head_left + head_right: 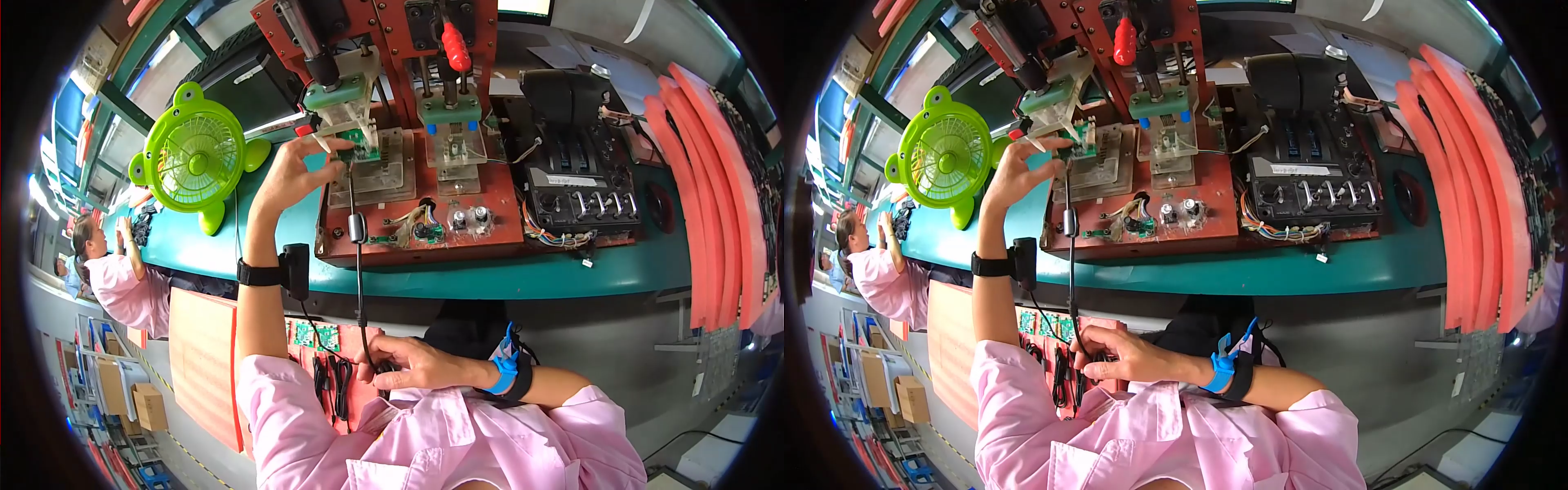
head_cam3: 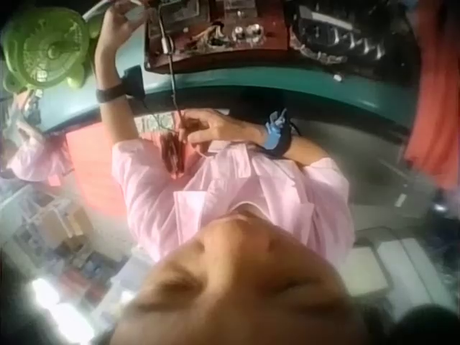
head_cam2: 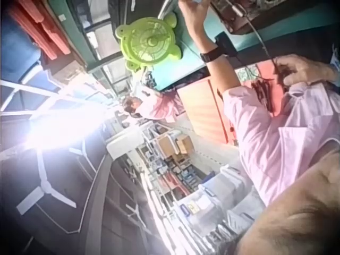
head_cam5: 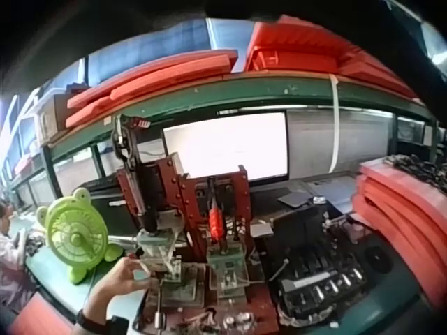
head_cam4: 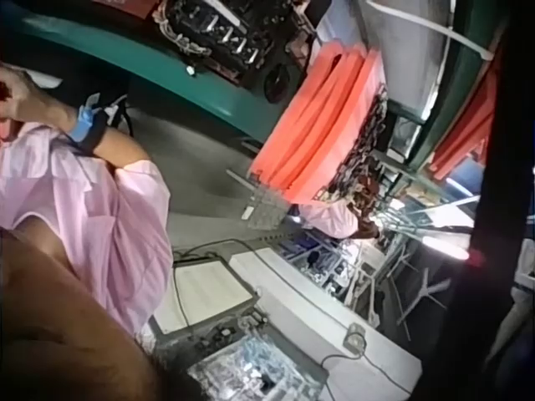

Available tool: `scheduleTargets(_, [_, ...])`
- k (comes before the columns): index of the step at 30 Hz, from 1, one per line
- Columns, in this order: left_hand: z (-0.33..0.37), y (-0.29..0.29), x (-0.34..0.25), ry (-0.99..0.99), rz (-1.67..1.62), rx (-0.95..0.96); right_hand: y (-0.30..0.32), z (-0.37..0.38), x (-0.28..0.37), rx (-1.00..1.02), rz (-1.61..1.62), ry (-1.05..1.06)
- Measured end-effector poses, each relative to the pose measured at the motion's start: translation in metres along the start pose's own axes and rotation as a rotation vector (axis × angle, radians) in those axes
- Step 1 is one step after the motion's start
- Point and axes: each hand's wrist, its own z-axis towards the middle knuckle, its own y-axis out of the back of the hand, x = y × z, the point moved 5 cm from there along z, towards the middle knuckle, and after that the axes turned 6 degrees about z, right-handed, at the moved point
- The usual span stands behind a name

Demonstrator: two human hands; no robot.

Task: The person connects a cable to a circuit board and places the board into a testing fixture. They pull a lever on the fixture, press buttons on a control panel, and use a computer mouse before releasing the lever and moving the assembly to a stack of foam trays.

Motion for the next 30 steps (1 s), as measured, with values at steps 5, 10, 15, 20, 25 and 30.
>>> scheduleTargets(5, [-0.002,-0.002,-0.015,0.020,0.043,0.068,-0.002,-0.005,-0.001,0.004,-0.039,-0.029])
scheduleTargets(10, [0.000,-0.005,-0.019,-0.128,0.242,0.036,-0.001,-0.005,-0.006,-0.054,0.076,-0.042])
scheduleTargets(15, [-0.001,-0.001,-0.017,-0.130,0.220,0.049,-0.002,-0.003,0.000,-0.055,0.161,0.042])
scheduleTargets(20, [0.005,-0.003,-0.019,-0.166,0.207,0.079,-0.003,-0.003,0.001,-0.032,0.212,0.051])
scheduleTargets(25, [0.006,-0.003,-0.025,-0.079,0.257,0.130,-0.004,-0.001,0.003,-0.036,0.219,0.049])
scheduleTargets(30, [0.002,-0.003,-0.021,-0.064,0.236,0.129,-0.003,-0.002,-0.003,-0.036,0.235,0.048])
